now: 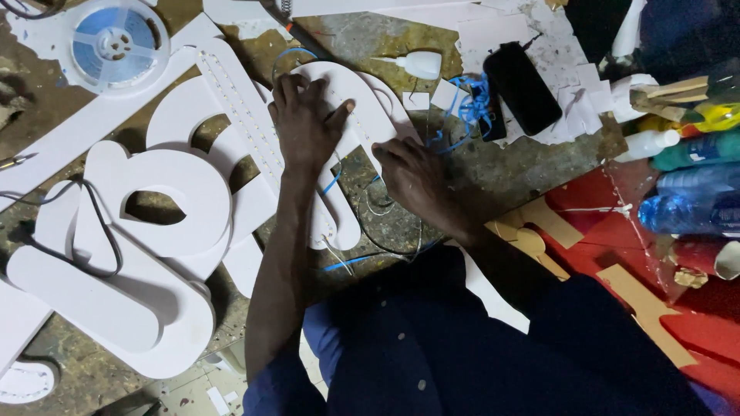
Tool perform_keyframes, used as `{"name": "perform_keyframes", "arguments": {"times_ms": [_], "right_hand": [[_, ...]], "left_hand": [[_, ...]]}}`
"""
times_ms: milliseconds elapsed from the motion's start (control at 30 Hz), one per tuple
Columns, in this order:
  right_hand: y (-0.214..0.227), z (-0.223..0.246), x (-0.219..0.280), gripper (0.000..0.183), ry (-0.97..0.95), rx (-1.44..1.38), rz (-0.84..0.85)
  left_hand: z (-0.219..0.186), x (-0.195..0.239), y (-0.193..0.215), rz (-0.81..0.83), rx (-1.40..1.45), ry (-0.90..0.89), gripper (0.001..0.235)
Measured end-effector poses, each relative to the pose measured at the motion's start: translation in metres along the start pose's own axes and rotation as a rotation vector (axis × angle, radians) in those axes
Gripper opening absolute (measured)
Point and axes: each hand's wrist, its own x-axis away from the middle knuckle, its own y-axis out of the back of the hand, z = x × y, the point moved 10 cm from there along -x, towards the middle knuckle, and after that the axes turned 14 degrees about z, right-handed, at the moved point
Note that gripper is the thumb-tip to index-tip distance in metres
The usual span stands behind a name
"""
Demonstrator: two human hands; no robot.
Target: Attaching flexible LED strips to the back of sign letters by peeling adhesive backing and pressing them into place along the contours.
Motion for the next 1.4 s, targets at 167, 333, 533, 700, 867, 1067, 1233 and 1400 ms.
{"name": "perform_keyframes", "arguments": {"times_ms": [167, 333, 533, 700, 867, 1067, 1233, 1400], "right_hand": [[-0.005, 0.006, 0.022, 0.039, -0.016, -0.058, 0.026], [0.022, 0.019, 0.039, 0.032, 0.013, -0.126, 0.073], [0.029, 0.023, 0.046, 0.028, 0.018, -0.112, 0.112], [0.001, 0.001, 0.036, 0.01, -0.075, -0.205, 0.003], [0.02, -0.002, 0.04, 0.014, -0.037, -0.27, -0.063], [0.085, -0.074, 0.099, 0.013, -0.092, -0.288, -0.158], [0.078, -0.18, 0.157, 0.035, -0.508, 0.019, 0.0], [0.102, -0.072, 0.083, 0.024, -0.161, -0.434, -0.245]], "left_hand": [[0.001, 0.0, -0.002, 0.017, 0.003, 0.014, 0.06], [0.003, 0.002, -0.004, -0.02, -0.028, -0.002, 0.062], [0.014, -0.004, -0.007, 0.032, -0.047, -0.003, 0.071], [0.05, -0.012, 0.012, -0.08, -0.001, 0.059, 0.063], [0.062, -0.006, 0.018, -0.152, -0.107, 0.033, 0.065], [0.095, 0.0, 0.042, -0.178, -0.122, 0.122, 0.06], [0.086, 0.016, 0.058, -0.207, -0.133, 0.079, 0.057], [0.018, 0.036, 0.057, -0.118, 0.166, -0.146, 0.035]]}}
